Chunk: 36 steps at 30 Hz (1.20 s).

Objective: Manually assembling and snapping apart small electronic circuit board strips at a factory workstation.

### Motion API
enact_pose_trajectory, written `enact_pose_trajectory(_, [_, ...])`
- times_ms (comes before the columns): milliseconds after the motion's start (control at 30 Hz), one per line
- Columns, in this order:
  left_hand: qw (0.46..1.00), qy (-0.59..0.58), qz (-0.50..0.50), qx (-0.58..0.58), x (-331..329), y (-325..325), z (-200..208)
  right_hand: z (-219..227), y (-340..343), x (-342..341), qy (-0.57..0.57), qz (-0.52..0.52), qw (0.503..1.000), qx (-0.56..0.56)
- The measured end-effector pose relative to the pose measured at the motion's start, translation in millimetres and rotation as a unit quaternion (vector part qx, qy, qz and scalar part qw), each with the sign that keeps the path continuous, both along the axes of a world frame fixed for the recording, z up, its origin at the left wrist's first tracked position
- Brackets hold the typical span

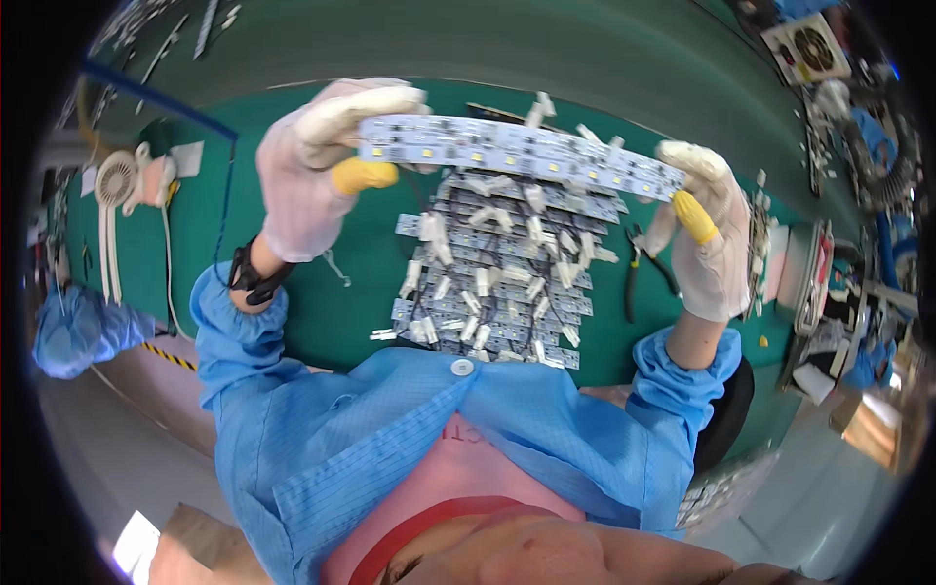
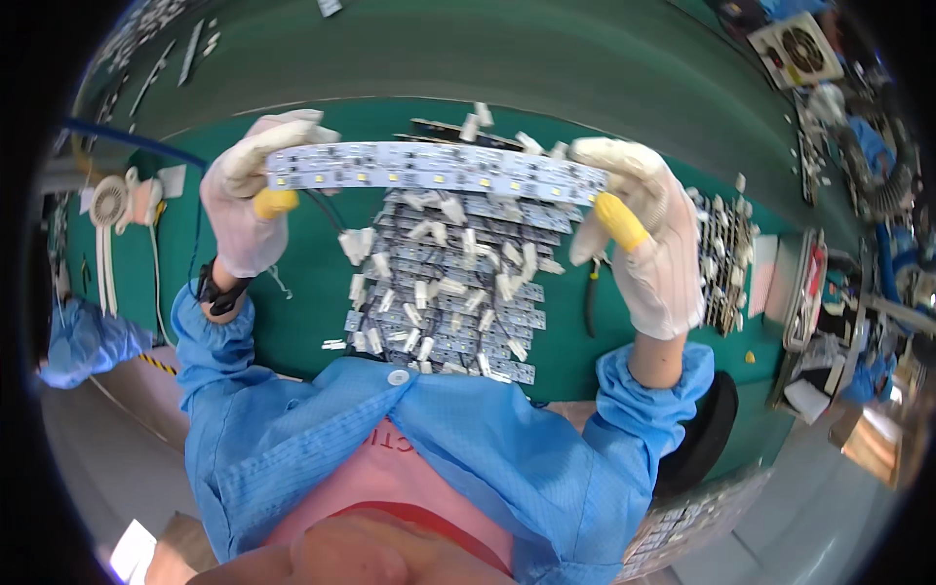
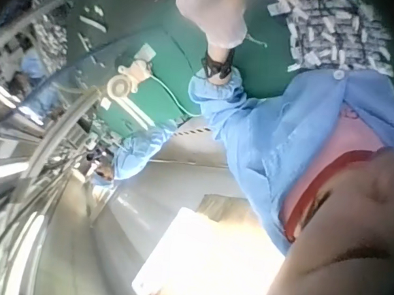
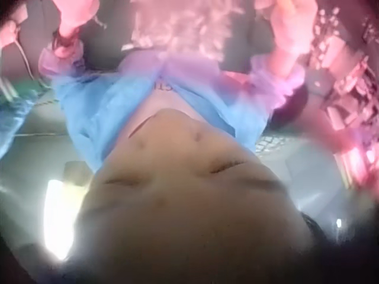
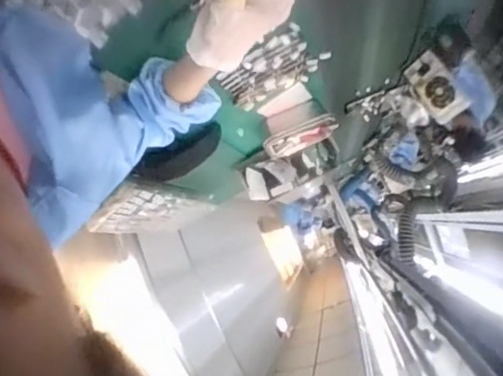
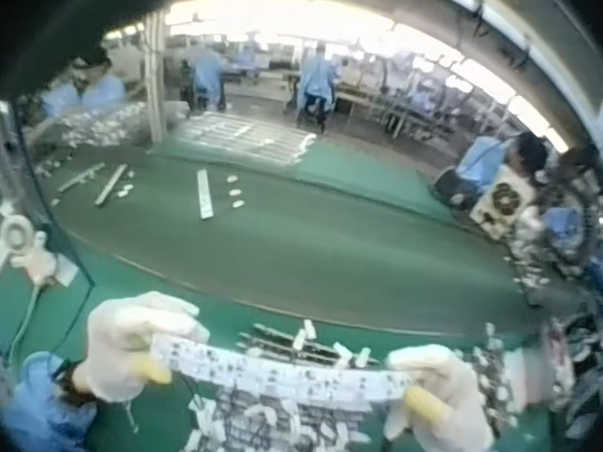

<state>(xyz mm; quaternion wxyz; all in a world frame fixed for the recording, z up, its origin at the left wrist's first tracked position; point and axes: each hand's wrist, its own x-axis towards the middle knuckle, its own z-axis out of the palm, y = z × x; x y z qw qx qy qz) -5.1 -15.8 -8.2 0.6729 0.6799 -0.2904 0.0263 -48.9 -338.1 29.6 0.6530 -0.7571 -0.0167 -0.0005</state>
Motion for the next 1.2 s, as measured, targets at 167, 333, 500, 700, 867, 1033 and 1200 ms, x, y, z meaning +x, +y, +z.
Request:
enact_pose_trajectory(167, [0.995,-0.092,-0.009,0.040,-4,1,1,-11,-9,6,0.009,0.062,0.998,0.021])
enact_pose_trajectory(333, [0.992,0.073,0.079,0.070,0,-2,10,-5,2,0,-0.030,0.069,0.997,0.007])
enact_pose_trajectory(500, [0.985,0.045,0.101,0.133,11,6,0,1,6,-7,-0.029,0.098,0.994,0.025])
enact_pose_trajectory(700, [0.998,0.057,0.024,0.020,-2,-2,4,-4,2,9,-0.001,0.040,0.998,-0.043])
enact_pose_trajectory(867, [0.997,0.025,-0.055,-0.038,-3,-1,3,-7,-4,7,0.008,0.052,0.999,-0.005])
enact_pose_trajectory(1033, [0.995,0.075,0.056,0.026,2,-9,8,6,4,-4,0.047,0.034,0.998,0.019])
enact_pose_trajectory(1200, [0.975,0.101,0.129,0.153,15,-7,6,5,7,-8,0.014,0.109,0.991,0.073])
